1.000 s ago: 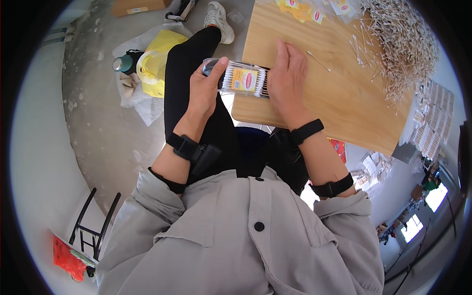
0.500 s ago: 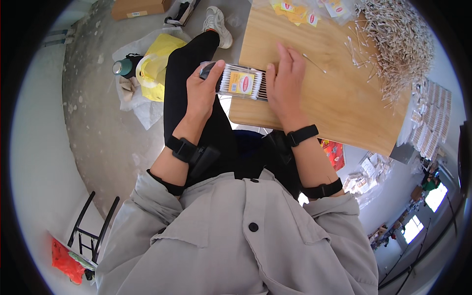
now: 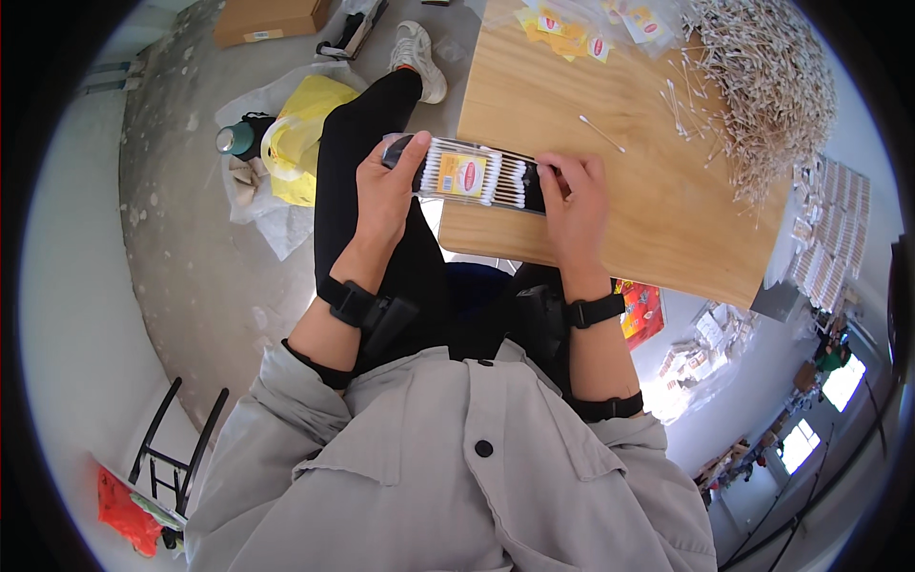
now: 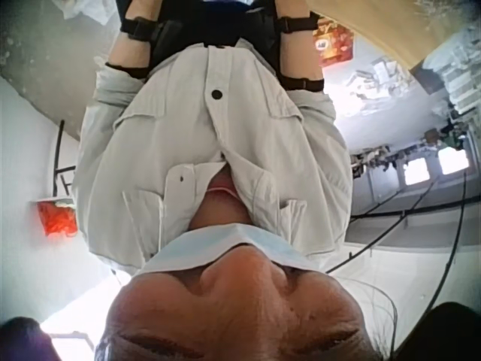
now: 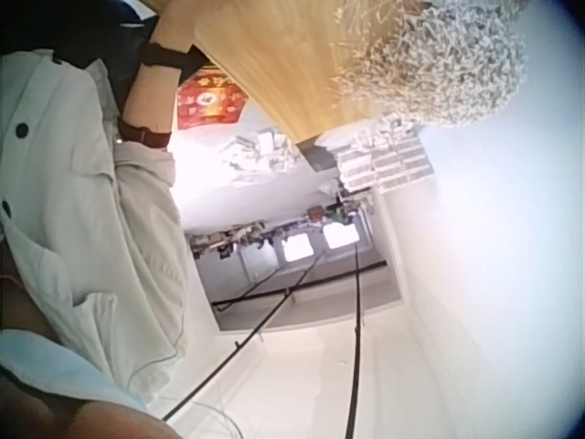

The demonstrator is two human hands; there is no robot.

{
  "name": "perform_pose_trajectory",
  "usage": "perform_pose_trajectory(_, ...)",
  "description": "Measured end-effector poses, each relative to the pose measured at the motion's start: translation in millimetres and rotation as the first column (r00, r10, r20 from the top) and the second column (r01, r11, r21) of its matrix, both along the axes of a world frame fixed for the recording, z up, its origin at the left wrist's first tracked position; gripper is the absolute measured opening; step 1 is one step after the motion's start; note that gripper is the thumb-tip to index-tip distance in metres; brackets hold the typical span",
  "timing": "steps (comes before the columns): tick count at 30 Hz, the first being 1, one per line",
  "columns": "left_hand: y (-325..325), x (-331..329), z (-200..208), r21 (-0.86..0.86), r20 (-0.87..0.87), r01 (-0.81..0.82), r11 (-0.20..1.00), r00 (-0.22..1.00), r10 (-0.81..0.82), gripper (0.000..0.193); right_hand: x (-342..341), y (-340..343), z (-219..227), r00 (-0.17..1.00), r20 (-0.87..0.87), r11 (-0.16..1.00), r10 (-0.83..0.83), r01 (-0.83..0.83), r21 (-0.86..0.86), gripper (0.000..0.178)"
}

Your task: The person sits at a wooden table and manually packs cotton swabs into small plastic bags. They gather a small batch of swabs from a large pile, align them, place them into a clear plastic wrapper, and seal the package. The process is repeated continuously throughout the video.

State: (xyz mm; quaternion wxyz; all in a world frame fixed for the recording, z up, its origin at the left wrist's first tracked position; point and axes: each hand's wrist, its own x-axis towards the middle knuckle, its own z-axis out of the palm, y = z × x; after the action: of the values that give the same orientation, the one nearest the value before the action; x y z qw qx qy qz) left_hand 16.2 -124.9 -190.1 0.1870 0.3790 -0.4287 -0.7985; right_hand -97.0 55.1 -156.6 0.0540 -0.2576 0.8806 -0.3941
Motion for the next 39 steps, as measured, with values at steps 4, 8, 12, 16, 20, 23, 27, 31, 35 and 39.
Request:
perform_pose_trajectory(4, 0, 0, 1, 0.003, 0.014, 0.012, 1.000, 1.000, -0.012, 0.022, -12, -2, 4, 0.995, -0.034, 0.992, 0.094, -0.091, 0.083, 0.008)
perform_pose_trajectory(8, 0, 1, -1, -0.027, 0.024, 0.028, 0.999, 0.999, -0.027, 0.021, -18, -3, 6, 0.987, -0.066, 0.982, 0.149, -0.140, 0.126, 0.006)
perform_pose_trajectory(12, 1, 2, -1, -0.028, 0.033, 0.027, 0.999, 0.999, -0.026, 0.022, -16, -8, 10, 0.976, -0.121, 0.973, 0.181, -0.160, 0.166, 0.006)
perform_pose_trajectory(16, 1, 2, -2, -0.030, 0.031, 0.033, 0.999, 0.999, -0.033, 0.021, -14, -10, 8, 0.981, -0.084, 0.976, 0.175, -0.161, 0.149, 0.007)
perform_pose_trajectory(20, 3, -1, 1, -0.011, -0.001, -0.014, 1.000, 1.000, 0.014, 0.022, -12, -15, 10, 0.982, -0.063, 0.978, 0.180, -0.172, 0.115, 0.008)
perform_pose_trajectory(23, 2, -2, 3, -0.028, 0.021, -0.011, 1.000, 1.000, 0.012, 0.023, -13, -15, 13, 0.970, -0.010, 0.964, 0.243, -0.241, 0.113, 0.012)
perform_pose_trajectory(27, 0, 1, -2, -0.021, 0.035, -0.005, 1.000, 0.999, 0.006, 0.024, -4, -12, 5, 0.998, -0.067, 0.994, -0.003, -0.004, -0.110, 0.025)
perform_pose_trajectory(31, -5, 1, 0, 0.070, 0.051, -0.009, 0.998, 0.999, 0.006, 0.026, 30, -21, -3, 0.868, 0.477, 0.728, -0.136, 0.414, -0.547, 0.041)
perform_pose_trajectory(35, -1, 1, 1, -0.001, 0.074, 0.013, 1.000, 0.997, -0.013, 0.026, 46, -36, -14, 0.876, 0.476, 0.698, -0.076, 0.388, -0.602, 0.048)
perform_pose_trajectory(39, 0, 1, -1, -0.050, 0.104, 0.016, 0.999, 0.995, -0.011, 0.025, 47, -48, -11, 0.867, 0.497, 0.666, -0.033, 0.390, -0.636, 0.048)
